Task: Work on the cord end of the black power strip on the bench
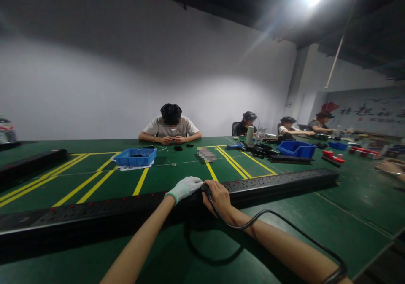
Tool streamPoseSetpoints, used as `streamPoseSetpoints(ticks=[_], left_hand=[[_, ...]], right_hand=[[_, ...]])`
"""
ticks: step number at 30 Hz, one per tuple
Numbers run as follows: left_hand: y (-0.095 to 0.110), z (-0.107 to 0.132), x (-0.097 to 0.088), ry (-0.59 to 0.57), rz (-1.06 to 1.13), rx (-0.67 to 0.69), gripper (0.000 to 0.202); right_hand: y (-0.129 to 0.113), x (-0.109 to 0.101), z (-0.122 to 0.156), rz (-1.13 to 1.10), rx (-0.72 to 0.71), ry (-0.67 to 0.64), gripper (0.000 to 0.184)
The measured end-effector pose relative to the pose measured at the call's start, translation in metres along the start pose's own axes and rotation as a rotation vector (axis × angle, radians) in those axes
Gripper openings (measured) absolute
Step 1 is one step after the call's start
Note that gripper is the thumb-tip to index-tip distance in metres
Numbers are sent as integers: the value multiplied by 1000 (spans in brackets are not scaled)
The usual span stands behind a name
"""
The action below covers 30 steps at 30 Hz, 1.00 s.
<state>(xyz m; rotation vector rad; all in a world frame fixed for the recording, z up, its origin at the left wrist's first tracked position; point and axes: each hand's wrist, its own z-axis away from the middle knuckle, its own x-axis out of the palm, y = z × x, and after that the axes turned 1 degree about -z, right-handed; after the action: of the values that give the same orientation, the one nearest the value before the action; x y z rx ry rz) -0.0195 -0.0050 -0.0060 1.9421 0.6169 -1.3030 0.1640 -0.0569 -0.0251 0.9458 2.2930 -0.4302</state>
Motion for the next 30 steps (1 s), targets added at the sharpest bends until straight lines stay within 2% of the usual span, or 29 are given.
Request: streamPoseSetpoints(ticks=[15, 30], left_hand=[[8, 2, -6, -15, 148, -54, 45], [7, 1, -8, -19, 222, -58, 43]], right_hand=[[0, -1, 0, 10, -8, -2, 24], [1, 1, 1, -7, 24, -25, 23]])
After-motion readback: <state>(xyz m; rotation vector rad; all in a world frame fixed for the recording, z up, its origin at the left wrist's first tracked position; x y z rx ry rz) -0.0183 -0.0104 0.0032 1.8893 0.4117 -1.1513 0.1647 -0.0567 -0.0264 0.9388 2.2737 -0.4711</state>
